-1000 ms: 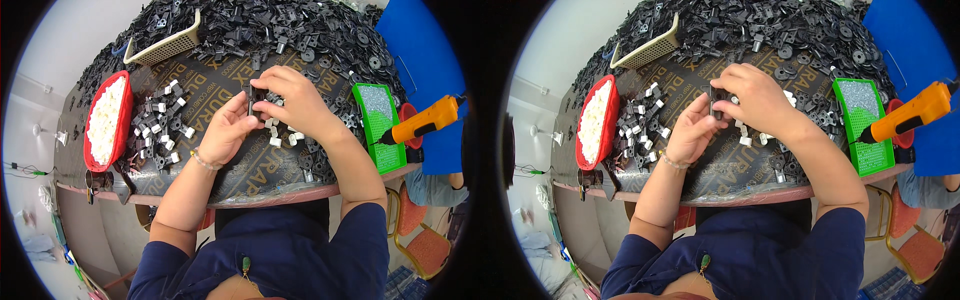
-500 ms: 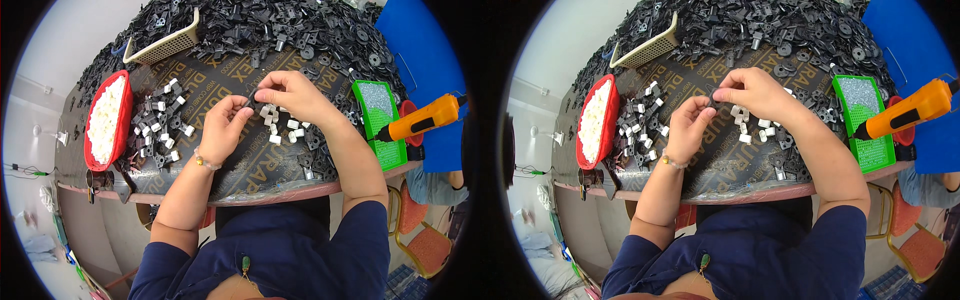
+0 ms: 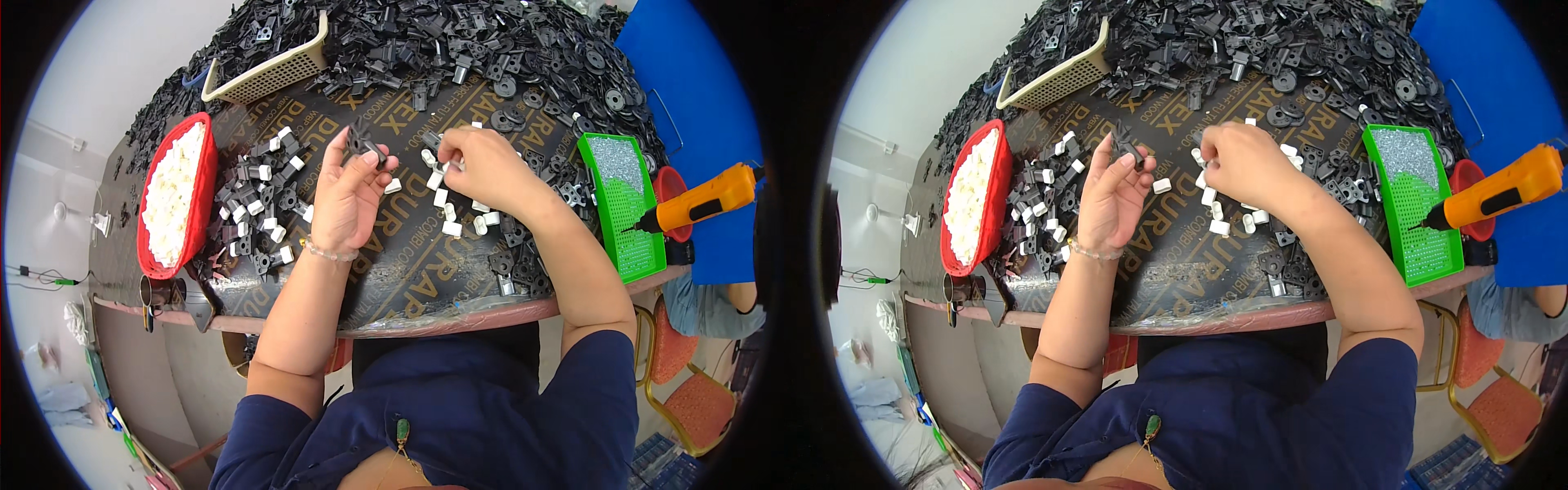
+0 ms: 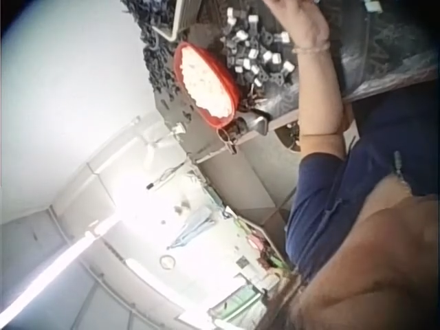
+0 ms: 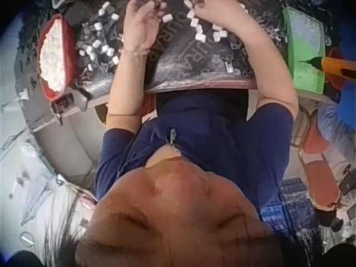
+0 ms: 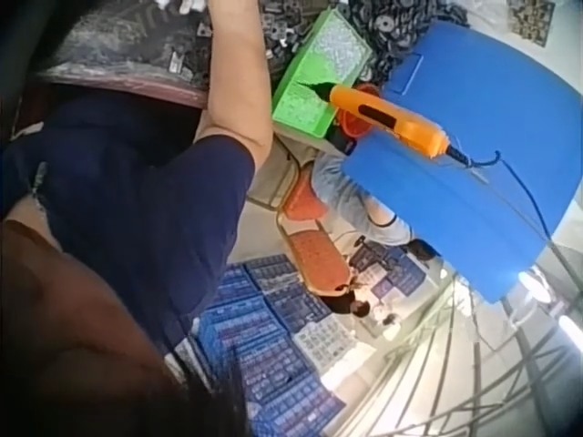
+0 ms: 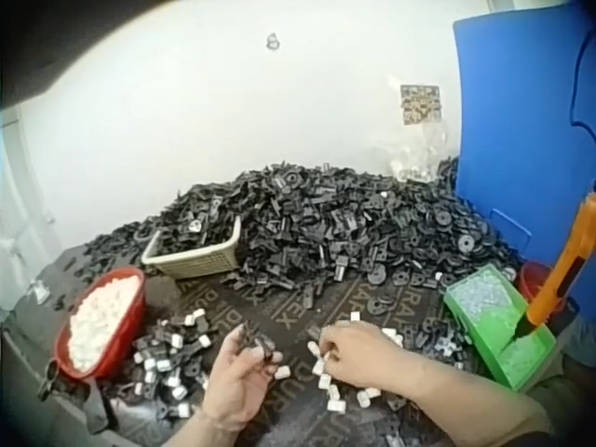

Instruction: Assembling small black and white plastic components by hand at a factory workbench.

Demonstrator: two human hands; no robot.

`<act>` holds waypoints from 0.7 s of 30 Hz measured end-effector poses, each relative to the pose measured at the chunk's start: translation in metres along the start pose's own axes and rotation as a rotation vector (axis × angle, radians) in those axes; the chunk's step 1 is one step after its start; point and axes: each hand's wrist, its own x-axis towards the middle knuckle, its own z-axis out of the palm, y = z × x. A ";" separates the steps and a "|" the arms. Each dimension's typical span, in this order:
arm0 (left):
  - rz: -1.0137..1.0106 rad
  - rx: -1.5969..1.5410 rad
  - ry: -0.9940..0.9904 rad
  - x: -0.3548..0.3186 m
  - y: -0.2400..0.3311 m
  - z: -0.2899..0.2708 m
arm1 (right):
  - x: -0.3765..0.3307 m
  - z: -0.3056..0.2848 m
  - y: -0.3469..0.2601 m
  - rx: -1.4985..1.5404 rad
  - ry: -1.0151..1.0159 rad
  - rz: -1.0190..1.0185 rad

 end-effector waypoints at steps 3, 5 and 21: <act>-0.027 0.010 0.002 -0.002 -0.001 0.004 | 0.003 0.004 -0.008 0.125 0.174 -0.033; -0.029 0.037 0.002 -0.001 -0.002 0.002 | 0.004 0.006 -0.014 0.464 0.158 0.000; 0.190 0.183 0.028 -0.006 -0.009 0.006 | 0.004 0.025 -0.038 1.280 0.010 0.321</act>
